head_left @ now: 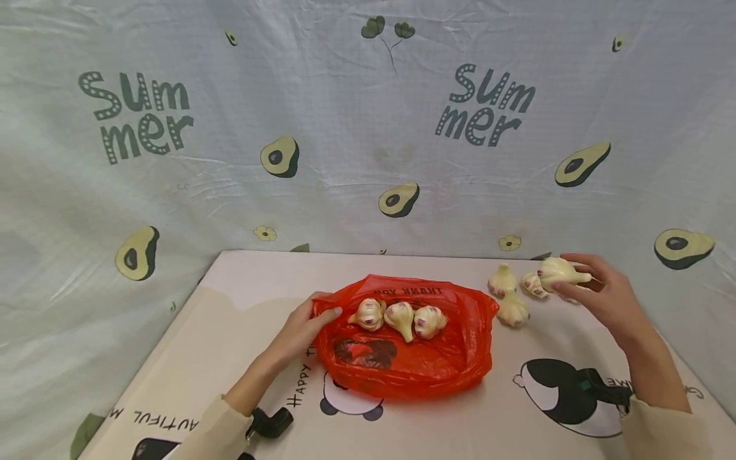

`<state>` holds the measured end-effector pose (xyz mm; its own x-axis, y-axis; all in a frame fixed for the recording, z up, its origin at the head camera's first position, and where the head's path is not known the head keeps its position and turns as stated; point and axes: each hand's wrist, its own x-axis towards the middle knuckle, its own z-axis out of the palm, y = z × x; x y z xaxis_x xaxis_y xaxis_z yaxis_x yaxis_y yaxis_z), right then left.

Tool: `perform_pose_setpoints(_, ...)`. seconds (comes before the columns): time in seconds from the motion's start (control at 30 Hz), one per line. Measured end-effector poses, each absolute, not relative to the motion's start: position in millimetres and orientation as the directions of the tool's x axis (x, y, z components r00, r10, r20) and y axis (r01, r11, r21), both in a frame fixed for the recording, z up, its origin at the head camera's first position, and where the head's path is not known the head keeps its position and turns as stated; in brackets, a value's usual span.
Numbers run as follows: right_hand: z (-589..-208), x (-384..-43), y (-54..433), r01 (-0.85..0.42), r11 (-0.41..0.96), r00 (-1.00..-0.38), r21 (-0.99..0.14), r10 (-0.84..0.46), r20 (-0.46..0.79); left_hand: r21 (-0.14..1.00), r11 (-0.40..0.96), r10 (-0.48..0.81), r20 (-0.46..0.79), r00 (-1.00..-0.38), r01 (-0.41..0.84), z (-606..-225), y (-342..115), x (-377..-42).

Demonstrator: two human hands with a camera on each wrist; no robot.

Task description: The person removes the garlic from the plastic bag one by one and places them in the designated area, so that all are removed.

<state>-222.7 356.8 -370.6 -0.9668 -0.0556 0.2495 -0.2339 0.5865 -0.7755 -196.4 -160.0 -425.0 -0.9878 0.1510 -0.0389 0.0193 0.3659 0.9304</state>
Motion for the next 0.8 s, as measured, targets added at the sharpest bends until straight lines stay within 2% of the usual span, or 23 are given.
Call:
perform_pose_setpoints(0.2,-389.6,-232.3,371.5,-0.106,0.683,-0.992,-0.723,-0.018,0.128,0.929,0.369,0.14,-0.035,-0.989,0.02,-424.6,-159.2,-196.5)
perform_pose_setpoints(0.37,-402.6,-236.2,382.0,-0.019,0.701,-1.0,-0.712,-0.021,0.006,0.933,0.359,0.155,-0.034,-0.987,0.025,-422.9,-160.0,-196.6)
perform_pose_setpoints(0.5,-409.4,-240.7,387.4,-0.008,0.717,-0.997,-0.697,-0.062,-0.052,0.936,0.352,0.16,-0.034,-0.987,0.025,-421.1,-161.1,-195.0)
perform_pose_setpoints(0.8,-428.6,-243.2,393.4,0.007,0.696,-0.993,-0.718,-0.077,-0.085,0.932,0.361,0.158,-0.034,-0.987,0.026,-420.7,-161.1,-195.9)
